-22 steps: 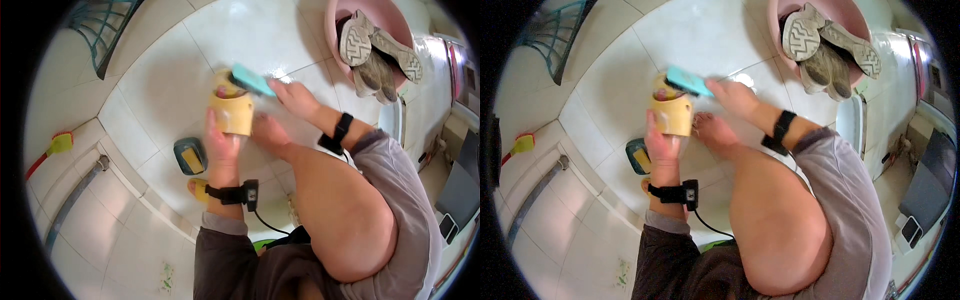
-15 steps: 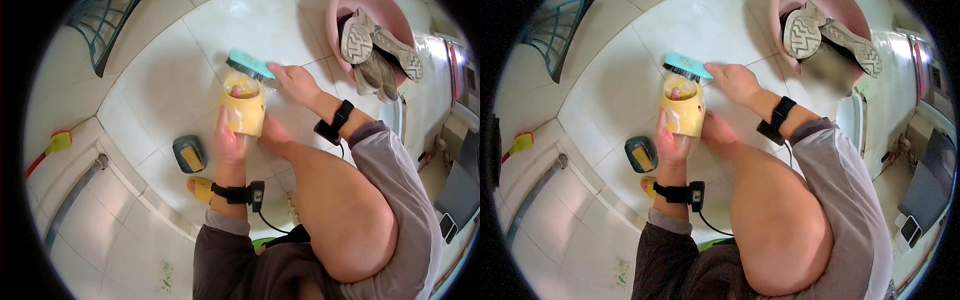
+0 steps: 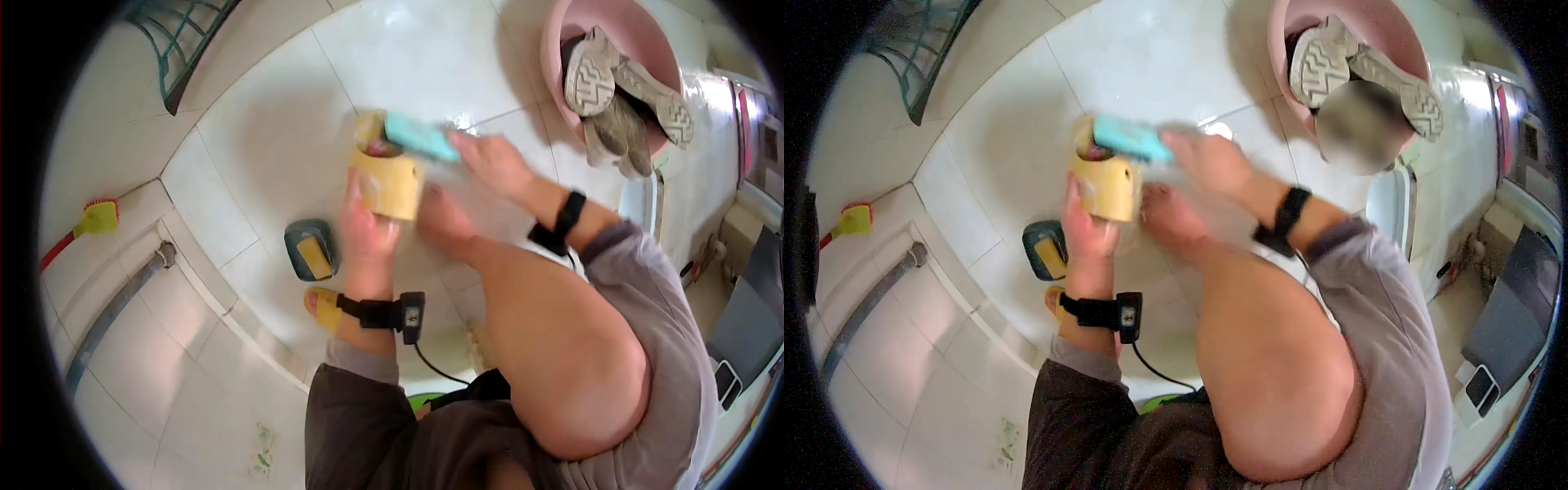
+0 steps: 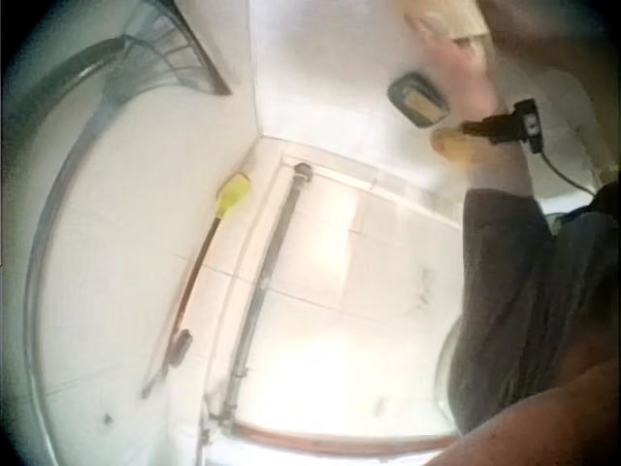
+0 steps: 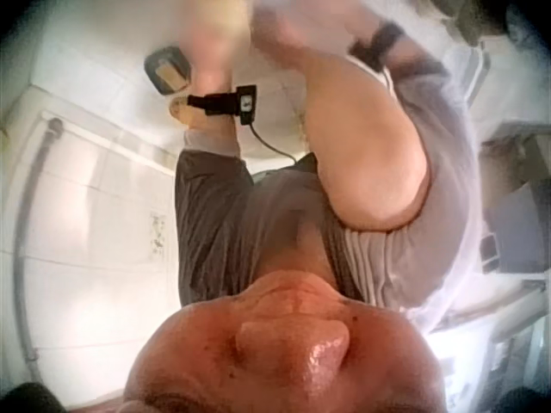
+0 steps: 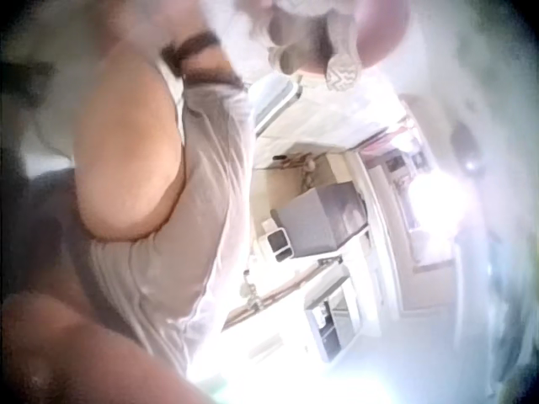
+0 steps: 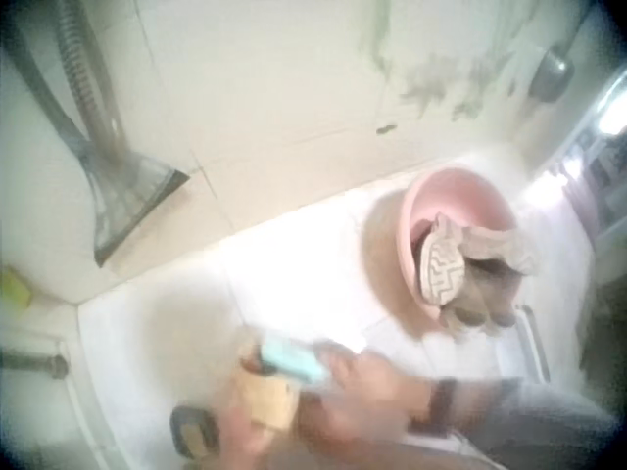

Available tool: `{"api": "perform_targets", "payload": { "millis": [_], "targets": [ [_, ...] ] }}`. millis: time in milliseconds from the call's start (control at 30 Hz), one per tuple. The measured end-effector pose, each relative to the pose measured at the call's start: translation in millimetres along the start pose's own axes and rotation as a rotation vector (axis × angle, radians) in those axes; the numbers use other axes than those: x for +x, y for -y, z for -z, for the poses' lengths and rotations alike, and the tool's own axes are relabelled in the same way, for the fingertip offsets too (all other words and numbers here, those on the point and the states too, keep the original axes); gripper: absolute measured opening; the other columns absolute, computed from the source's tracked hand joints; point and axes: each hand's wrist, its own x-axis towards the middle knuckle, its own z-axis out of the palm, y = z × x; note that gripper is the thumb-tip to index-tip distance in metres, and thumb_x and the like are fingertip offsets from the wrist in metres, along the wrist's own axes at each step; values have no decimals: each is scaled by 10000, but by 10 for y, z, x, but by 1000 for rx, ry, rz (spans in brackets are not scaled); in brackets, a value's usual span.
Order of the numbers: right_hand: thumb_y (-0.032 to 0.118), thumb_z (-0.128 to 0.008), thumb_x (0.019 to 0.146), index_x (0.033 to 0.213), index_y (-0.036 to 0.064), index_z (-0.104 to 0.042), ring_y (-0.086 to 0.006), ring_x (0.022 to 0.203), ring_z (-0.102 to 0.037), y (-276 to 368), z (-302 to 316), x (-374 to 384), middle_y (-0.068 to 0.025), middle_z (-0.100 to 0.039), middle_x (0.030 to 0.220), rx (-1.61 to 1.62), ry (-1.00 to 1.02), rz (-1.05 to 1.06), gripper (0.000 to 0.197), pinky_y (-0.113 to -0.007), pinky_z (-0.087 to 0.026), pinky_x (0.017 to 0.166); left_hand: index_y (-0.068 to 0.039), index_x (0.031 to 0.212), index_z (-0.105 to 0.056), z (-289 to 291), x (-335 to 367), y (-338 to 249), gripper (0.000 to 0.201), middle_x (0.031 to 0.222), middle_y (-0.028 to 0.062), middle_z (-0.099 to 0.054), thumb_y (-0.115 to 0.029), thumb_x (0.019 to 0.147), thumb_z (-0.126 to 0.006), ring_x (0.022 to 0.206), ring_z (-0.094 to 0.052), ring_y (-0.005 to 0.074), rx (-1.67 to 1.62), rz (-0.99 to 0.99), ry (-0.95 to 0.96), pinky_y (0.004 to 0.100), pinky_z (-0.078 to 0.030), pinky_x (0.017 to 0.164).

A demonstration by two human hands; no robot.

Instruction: The person cleans yellow rubber sandals using a brush and soapy water while sitting on the floor.

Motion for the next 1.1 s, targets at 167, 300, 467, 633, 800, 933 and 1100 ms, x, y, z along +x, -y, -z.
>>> {"api": "perform_targets", "payload": {
  "millis": [167,300,467,633,800,933,1100],
  "targets": [
    [551,-362,974,1060,87,-695,-395,928,-638,35,88,-61,-226,-673,929,-86,-16,29,577,-449,-493,854,-55,1394,-400,1,69,-67,459,1345,78,-520,-347,1043,-345,1223,-513,274,-77,-8,-39,470,-412,1052],
    [556,-358,974,1029,95,-706,-420,836,-637,113,98,83,-210,-673,845,-206,-24,24,580,-463,-508,784,-45,1395,-395,430,90,3,461,1347,97,-513,-338,1042,-354,1235,-505,281,-76,41,172,465,-410,1056],
    [548,-392,964,955,121,-724,-397,767,-641,-137,149,-2,-194,-664,769,-256,-154,68,541,-473,-510,705,-36,1385,-402,170,139,-2,471,1347,119,-513,-335,1022,-427,1182,-552,276,57,37,25,440,-480,979],
    [535,-437,952,853,108,-726,-382,722,-644,-215,309,-126,-181,-657,719,-309,-167,-79,525,-475,-504,678,54,1261,-520,204,337,47,528,1216,127,-589,-339,924,-624,1031,-619,274,538,-131,-212,395,-535,835],
    [462,-488,942,959,101,-702,-392,740,-642,-279,475,-100,-181,-663,750,-386,-299,-38,420,-482,-501,681,2,1126,-647,101,419,-22,453,1075,136,-651,-327,823,-720,1034,-608,293,1528,-106,-269,408,-502,815],
    [315,-528,910,1087,114,-658,-388,849,-637,-404,502,-178,-196,-672,894,-474,-111,-13,298,-493,-492,753,-50,1190,-636,528,326,32,489,1249,191,-580,-317,791,-724,1226,-498,319,1985,-425,-253,453,-410,990],
    [264,-561,887,1122,130,-638,-367,948,-630,-457,374,-56,-164,-672,995,-488,87,-1,281,-478,-493,812,-108,1372,-505,814,335,54,615,1538,174,-277,-296,813,-680,1436,-239,319,2214,-529,-78,525,-210,1141]
  ]
}}
